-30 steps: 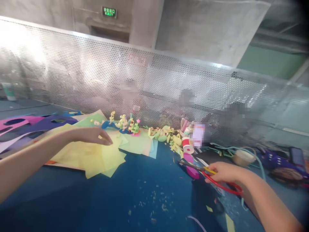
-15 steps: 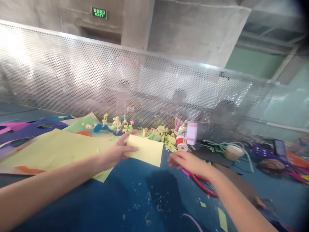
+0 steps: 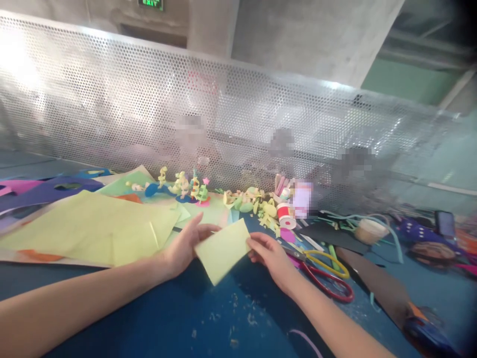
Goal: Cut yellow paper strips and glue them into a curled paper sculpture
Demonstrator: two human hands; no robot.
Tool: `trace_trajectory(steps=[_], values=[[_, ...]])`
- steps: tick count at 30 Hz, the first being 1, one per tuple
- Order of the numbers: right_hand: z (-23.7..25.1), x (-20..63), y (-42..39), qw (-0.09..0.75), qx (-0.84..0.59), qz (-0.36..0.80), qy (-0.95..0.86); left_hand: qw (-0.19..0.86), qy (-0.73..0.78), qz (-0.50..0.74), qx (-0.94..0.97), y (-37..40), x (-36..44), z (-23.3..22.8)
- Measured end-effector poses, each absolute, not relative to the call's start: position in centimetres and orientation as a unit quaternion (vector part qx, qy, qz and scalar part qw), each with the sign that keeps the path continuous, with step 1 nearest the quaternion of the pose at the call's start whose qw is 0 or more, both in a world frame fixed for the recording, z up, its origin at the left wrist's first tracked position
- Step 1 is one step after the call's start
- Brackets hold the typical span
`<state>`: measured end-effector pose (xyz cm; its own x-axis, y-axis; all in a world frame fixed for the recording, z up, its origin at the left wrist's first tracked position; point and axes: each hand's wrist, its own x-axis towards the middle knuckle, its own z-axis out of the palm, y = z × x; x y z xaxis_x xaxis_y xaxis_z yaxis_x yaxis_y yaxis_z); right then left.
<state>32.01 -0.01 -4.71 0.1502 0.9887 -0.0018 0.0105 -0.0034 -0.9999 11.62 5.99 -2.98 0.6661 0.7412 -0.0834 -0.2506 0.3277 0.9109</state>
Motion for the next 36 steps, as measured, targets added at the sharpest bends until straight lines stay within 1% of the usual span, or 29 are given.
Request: trace_trajectory(steps=[3, 6, 9, 14, 18, 23, 36], values=[[-4.8, 31.9, -0.1, 0.501, -0.534, 0.45, -0.512, 0.742, 0.274, 0.299, 0.534, 5.8, 11.7, -3.2], [-4.9, 31.7, -0.3, 0.468, -0.535, 0.441, -0.548, 0.681, 0.282, 0.28, 0.615, 5.4, 11.8, -3.6], [-4.9, 31.7, -0.4, 0.465, -0.53, 0.454, -0.545, 0.648, 0.264, 0.252, 0.669, 5.0, 11.9, -3.8], [-4.6, 32.0, -0.6, 0.512, -0.51, 0.497, -0.481, 0.656, 0.253, 0.26, 0.662, 5.0, 11.9, -4.1], [-4.5, 32.1, -0.8, 0.496, -0.491, 0.501, -0.512, 0.654, 0.254, 0.262, 0.662, 5.0, 11.9, -4.1], [-4.4, 32.2, -0.8, 0.5, -0.48, 0.511, -0.508, 0.654, 0.259, 0.269, 0.658, 5.0, 11.9, -4.1], [-4.6, 32.3, -0.5, 0.49, -0.496, 0.504, -0.51, 0.651, 0.251, 0.269, 0.664, 5.2, 11.8, -4.4]])
